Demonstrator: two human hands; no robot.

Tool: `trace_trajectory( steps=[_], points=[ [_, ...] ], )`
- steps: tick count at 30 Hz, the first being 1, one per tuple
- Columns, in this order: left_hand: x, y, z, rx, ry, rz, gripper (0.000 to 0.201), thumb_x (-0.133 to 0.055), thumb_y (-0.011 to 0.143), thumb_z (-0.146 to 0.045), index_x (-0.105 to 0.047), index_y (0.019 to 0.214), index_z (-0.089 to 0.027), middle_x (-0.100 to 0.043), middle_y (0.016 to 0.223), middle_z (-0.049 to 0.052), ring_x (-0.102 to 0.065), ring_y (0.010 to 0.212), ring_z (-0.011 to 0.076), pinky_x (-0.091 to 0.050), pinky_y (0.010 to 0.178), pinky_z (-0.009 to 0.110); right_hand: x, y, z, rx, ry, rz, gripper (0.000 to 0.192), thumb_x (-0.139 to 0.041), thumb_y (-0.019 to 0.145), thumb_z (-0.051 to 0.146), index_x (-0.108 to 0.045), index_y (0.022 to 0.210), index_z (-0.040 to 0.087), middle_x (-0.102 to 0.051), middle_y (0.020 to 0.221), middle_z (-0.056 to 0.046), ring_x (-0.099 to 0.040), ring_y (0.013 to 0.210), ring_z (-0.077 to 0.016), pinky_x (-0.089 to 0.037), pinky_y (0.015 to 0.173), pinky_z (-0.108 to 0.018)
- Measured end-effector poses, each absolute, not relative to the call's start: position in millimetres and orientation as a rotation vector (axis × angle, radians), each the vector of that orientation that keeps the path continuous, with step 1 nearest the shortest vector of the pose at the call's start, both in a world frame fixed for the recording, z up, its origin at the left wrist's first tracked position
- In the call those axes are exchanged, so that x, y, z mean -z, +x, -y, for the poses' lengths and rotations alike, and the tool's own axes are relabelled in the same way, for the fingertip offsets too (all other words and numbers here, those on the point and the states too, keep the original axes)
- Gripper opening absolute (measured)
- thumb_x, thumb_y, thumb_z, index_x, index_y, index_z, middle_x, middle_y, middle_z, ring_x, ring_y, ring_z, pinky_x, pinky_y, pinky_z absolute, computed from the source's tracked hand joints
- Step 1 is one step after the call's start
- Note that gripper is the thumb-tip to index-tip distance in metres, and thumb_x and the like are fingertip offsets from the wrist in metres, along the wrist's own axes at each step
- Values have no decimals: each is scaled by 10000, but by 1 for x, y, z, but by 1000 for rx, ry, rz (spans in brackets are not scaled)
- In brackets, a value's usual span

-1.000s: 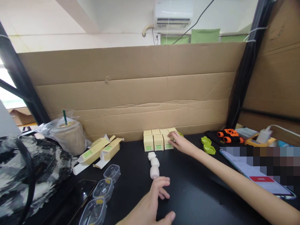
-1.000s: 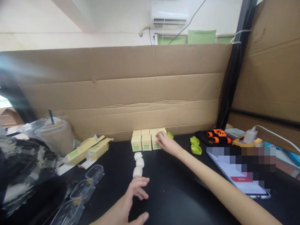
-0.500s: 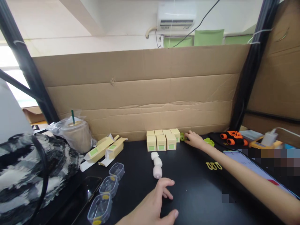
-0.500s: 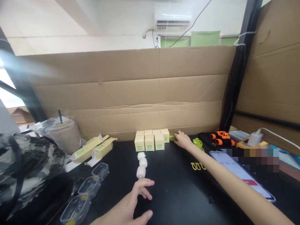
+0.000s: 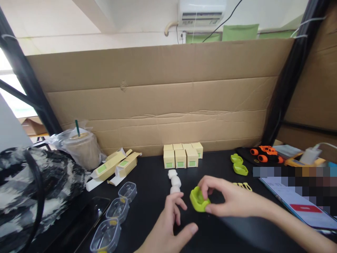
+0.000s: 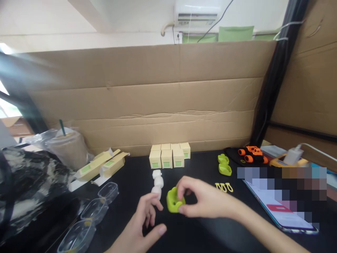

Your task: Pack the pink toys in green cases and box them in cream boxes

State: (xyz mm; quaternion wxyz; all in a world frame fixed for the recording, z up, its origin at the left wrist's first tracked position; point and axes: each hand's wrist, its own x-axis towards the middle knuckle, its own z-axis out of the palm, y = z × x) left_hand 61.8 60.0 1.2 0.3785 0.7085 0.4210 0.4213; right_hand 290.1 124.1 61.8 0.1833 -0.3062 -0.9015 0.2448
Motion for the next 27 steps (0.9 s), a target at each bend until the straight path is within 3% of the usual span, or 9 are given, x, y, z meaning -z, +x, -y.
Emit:
trace_trajectory(
  steps=[4, 6, 9, 11, 15, 21, 24, 27],
  points=[
    [-4, 70, -60, -1096, 1242, -868, 520, -669, 773, -469, -476, 1177, -205, -623, 950, 64, -587, 789, 168, -457, 698, 301, -58, 267, -93, -846, -610, 2378, 223, -644, 745, 85, -520, 877, 215, -613, 1067, -7, -593, 953, -141, -466, 846, -245],
    [-8, 73, -60, -1032, 1021, -784, 516, -727, 726, -454, -537, 1122, -183, -649, 929, 70, -637, 831, 202, -475, 758, 343, -61, 269, -93, -824, -584, 2420, 258, -673, 758, 145, -533, 961, 222, -593, 1143, -27, -582, 1005, -160, -458, 876, -265],
    [-15, 73, -61, -1018, 878, -767, 463, -774, 703, -368, -590, 1073, -158, -665, 969, 91, -662, 766, 184, -474, 756, 337, -70, 294, -115, -680, -704, 2534, 247, -639, 827, 285, -561, 1055, 229, -569, 1187, -48, -563, 1062, -185, -450, 911, -292],
    [-19, 71, -62, -1021, 834, -767, 453, -772, 711, -344, -607, 1081, -142, -665, 1031, 120, -648, 748, 163, -462, 737, 313, -74, 321, -139, -374, -1015, 2597, 119, -535, 883, 285, -632, 936, 241, -607, 1039, -34, -585, 976, -183, -454, 886, -308],
    [-22, 69, -63, -1000, 755, -725, 476, -729, 750, -370, -627, 1134, -108, -674, 1039, 141, -617, 779, 159, -446, 772, 304, -68, 369, -182, -232, -1354, 2554, 55, -669, 696, 233, -701, 738, 218, -621, 859, -85, -593, 841, -280, -463, 799, -446],
    [-22, 71, -61, -1000, 655, -649, 362, -691, 762, -339, -676, 1000, -67, -701, 923, 141, -643, 793, 191, -463, 806, 324, -48, 378, -194, -382, -1442, 2583, 84, -682, 563, 152, -636, 566, 222, -644, 740, -49, -621, 716, -236, -490, 669, -338],
    [-24, 72, -60, -1006, 684, -659, 370, -692, 775, -302, -645, 1073, -87, -694, 989, 143, -639, 754, 164, -475, 732, 296, -51, 370, -187, -434, -1448, 2548, 116, -649, 589, 143, -572, 556, 222, -592, 581, -14, -567, 552, -194, -451, 533, -302],
    [-26, 73, -59, -1011, 723, -681, 369, -690, 789, -287, -641, 1084, -72, -679, 1052, 155, -629, 786, 144, -473, 750, 276, -59, 350, -173, -502, -1363, 2505, 24, -588, 738, 228, -612, 738, 228, -608, 596, 6, -571, 550, -170, -464, 540, -283]
  ],
)
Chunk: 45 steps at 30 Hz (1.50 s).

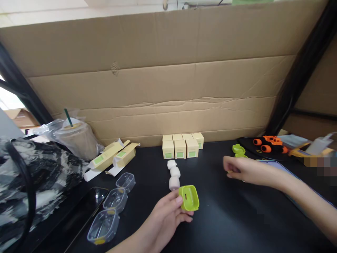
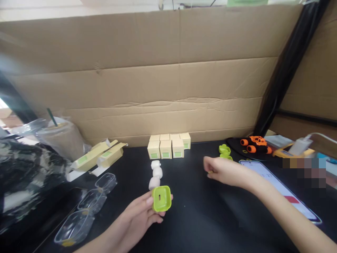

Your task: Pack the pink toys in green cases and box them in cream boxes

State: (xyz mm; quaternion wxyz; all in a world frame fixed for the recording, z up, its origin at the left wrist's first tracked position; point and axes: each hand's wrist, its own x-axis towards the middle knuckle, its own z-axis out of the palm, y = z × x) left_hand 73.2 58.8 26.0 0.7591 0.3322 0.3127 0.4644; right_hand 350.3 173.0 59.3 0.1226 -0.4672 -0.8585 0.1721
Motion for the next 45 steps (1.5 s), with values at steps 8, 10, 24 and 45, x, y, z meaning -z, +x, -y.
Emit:
trace_trajectory(
  steps=[8, 10, 24, 45],
  points=[
    [-22, 71, -59, -1017, 759, -723, 393, -732, 755, -231, -604, 1116, -144, -688, 1022, 89, -645, 968, 194, -446, 901, 334, -53, 271, -105, -904, -862, 1910, 133, -658, 816, 340, -660, 766, 217, -648, 784, -12, -596, 746, -172, -483, 695, -295],
    [-18, 71, -60, -1009, 790, -749, 389, -741, 744, -211, -605, 1105, -162, -677, 1060, 82, -636, 995, 194, -452, 892, 329, -44, 263, -96, -912, -896, 1921, 112, -649, 822, 310, -663, 759, 219, -636, 740, -4, -574, 707, -169, -462, 673, -304],
    [-11, 75, -61, -1006, 790, -779, 391, -801, 648, -147, -635, 1000, -193, -685, 1019, 51, -638, 925, 167, -477, 835, 306, -33, 256, -89, -473, -942, 2117, 145, -701, 781, 127, -691, 743, 267, -702, 705, 62, -551, 645, -140, -321, 676, -316],
    [-13, 75, -61, -1023, 789, -808, 394, -780, 669, -166, -678, 1047, -209, -708, 1015, 60, -639, 931, 167, -476, 845, 294, -25, 258, -95, -379, -913, 2209, 129, -641, 821, 131, -648, 740, 232, -676, 687, 37, -561, 607, -125, -322, 657, -302]
  ],
)
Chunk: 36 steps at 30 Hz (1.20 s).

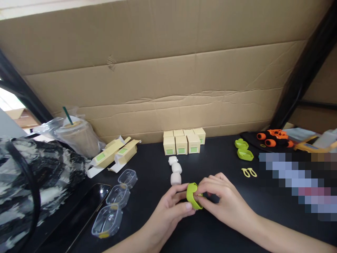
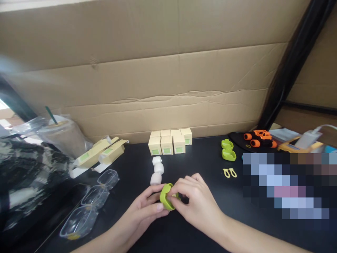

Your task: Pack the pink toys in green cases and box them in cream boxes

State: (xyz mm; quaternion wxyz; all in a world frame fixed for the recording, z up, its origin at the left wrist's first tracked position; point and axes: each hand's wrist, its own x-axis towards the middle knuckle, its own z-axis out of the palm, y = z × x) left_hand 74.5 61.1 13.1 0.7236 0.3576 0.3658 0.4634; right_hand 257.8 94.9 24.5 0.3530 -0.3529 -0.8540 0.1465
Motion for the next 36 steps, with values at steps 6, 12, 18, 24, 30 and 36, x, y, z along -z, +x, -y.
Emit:
trace_trajectory(
  steps=[6, 12, 18, 24, 30, 36],
  points=[
    [-12, 77, -63, -1060, 777, -805, 352, -795, 675, -249, -714, 1011, -188, -724, 968, 67, -660, 818, 148, -509, 745, 253, -24, 257, -92, -445, -905, 2166, 123, -621, 843, 141, -639, 756, 225, -660, 692, 31, -561, 620, -128, -356, 672, -301],
    [-8, 76, -62, -1022, 769, -876, 278, -824, 639, -330, -746, 826, -140, -734, 742, 62, -680, 690, 142, -524, 665, 227, -24, 254, -85, -504, -880, 2124, 135, -594, 845, 125, -642, 764, 222, -659, 716, 29, -565, 628, -127, -399, 666, -280],
    [-10, 74, -61, -944, 808, -903, 356, -825, 618, -387, -765, 848, -122, -752, 793, 96, -699, 764, 173, -530, 725, 244, -20, 254, -89, -507, -918, 2153, 161, -564, 849, 141, -642, 735, 224, -659, 704, 18, -568, 626, -140, -430, 646, -284],
    [-15, 78, -61, -948, 811, -923, 389, -831, 582, -435, -774, 813, -127, -745, 753, 81, -684, 720, 157, -526, 717, 241, -20, 255, -87, -514, -935, 2213, 181, -550, 856, 125, -633, 734, 230, -677, 717, 16, -564, 618, -145, -443, 629, -295],
    [-13, 76, -60, -950, 841, -895, 359, -807, 637, -408, -769, 863, -131, -747, 781, 89, -685, 743, 159, -525, 731, 249, -20, 255, -88, -544, -917, 2225, 203, -534, 853, 108, -622, 713, 226, -677, 709, 15, -561, 599, -140, -442, 605, -288],
    [-11, 75, -59, -938, 862, -915, 353, -808, 637, -404, -759, 855, -131, -750, 808, 78, -698, 786, 169, -527, 748, 250, -20, 253, -90, -566, -926, 2249, 221, -540, 846, 97, -629, 690, 226, -677, 690, 21, -548, 586, -138, -439, 591, -282]
  ],
)
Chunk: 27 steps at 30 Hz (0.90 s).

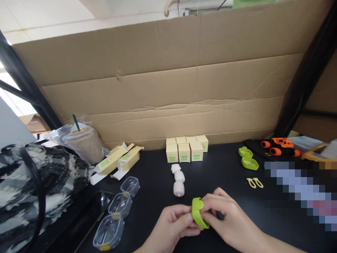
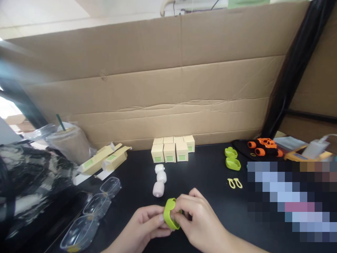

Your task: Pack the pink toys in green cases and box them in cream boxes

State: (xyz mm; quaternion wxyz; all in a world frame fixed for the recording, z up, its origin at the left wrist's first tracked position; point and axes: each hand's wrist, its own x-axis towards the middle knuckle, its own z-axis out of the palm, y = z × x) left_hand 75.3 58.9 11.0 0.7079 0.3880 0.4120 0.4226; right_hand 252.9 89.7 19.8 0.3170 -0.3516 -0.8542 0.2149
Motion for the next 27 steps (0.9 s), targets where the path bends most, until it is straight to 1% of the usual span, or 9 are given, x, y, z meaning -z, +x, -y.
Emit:
trace_trajectory(
  steps=[2, 6, 13, 17, 19, 22, 23, 24, 27],
  points=[
    [-12, 77, -58, -941, 863, -954, 377, -830, 594, -413, -747, 816, -120, -747, 780, 75, -702, 754, 167, -530, 725, 244, -21, 254, -90, -595, -937, 2247, 217, -543, 850, 101, -635, 702, 230, -679, 698, 22, -544, 601, -142, -444, 597, -280],
    [-14, 81, -57, -922, 889, -1080, 478, -817, 527, -525, -655, 728, -123, -715, 648, 52, -676, 560, 160, -515, 549, 245, -26, 256, -87, -671, -953, 2209, 175, -569, 841, 138, -643, 714, 233, -670, 699, 13, -556, 652, -157, -461, 614, -277],
    [-25, 80, -51, -911, 1235, -1085, 367, -740, 678, -469, -572, 700, -144, -644, 612, 10, -606, 573, 104, -475, 584, 214, -35, 258, -81, -800, -904, 2190, 145, -574, 804, 114, -618, 702, 208, -595, 650, 25, -541, 623, -137, -463, 669, -294],
    [-29, 76, -52, -948, 1161, -968, 349, -757, 672, -421, -528, 676, -158, -643, 606, 7, -599, 543, 104, -473, 553, 211, -38, 265, -80, -916, -610, 2124, 146, -546, 848, 141, -643, 918, 225, -592, 862, -18, -568, 658, -122, -495, 732, -304],
    [-29, 74, -53, -964, 1094, -940, 307, -762, 667, -354, -528, 676, -156, -673, 625, 25, -617, 541, 119, -486, 547, 223, -38, 268, -80, -920, -528, 2087, 287, -621, 814, 158, -605, 1082, 257, -550, 1028, -47, -589, 737, -129, -511, 758, -294],
    [-29, 71, -55, -932, 1040, -889, 222, -733, 674, -266, -552, 719, -146, -706, 647, 52, -642, 547, 142, -505, 549, 237, -36, 268, -80, -936, -551, 2142, 752, -805, 663, 186, -445, 1311, 312, -484, 1243, -76, -584, 989, -196, -483, 891, -321],
    [-29, 70, -55, -910, 1036, -872, 206, -725, 676, -251, -566, 748, -141, -707, 645, 52, -645, 542, 145, -508, 547, 238, -36, 268, -80, -965, -567, 2163, 829, -826, 639, 187, -405, 1341, 315, -479, 1280, -78, -563, 1060, -213, -468, 922, -327],
    [-29, 70, -55, -889, 1034, -859, 206, -722, 676, -243, -578, 777, -137, -705, 644, 49, -645, 531, 144, -507, 537, 236, -36, 267, -80, -1008, -575, 2175, 812, -821, 649, 181, -407, 1336, 310, -497, 1283, -73, -557, 1087, -214, -462, 932, -324],
    [-30, 70, -52, -856, 1031, -853, 217, -735, 665, -248, -591, 784, -137, -682, 635, 24, -625, 482, 125, -497, 495, 218, -36, 263, -77, -1116, -574, 2154, 538, -749, 733, 145, -514, 1199, 276, -611, 1114, -26, -601, 1002, -177, -473, 894, -293]
  ],
)
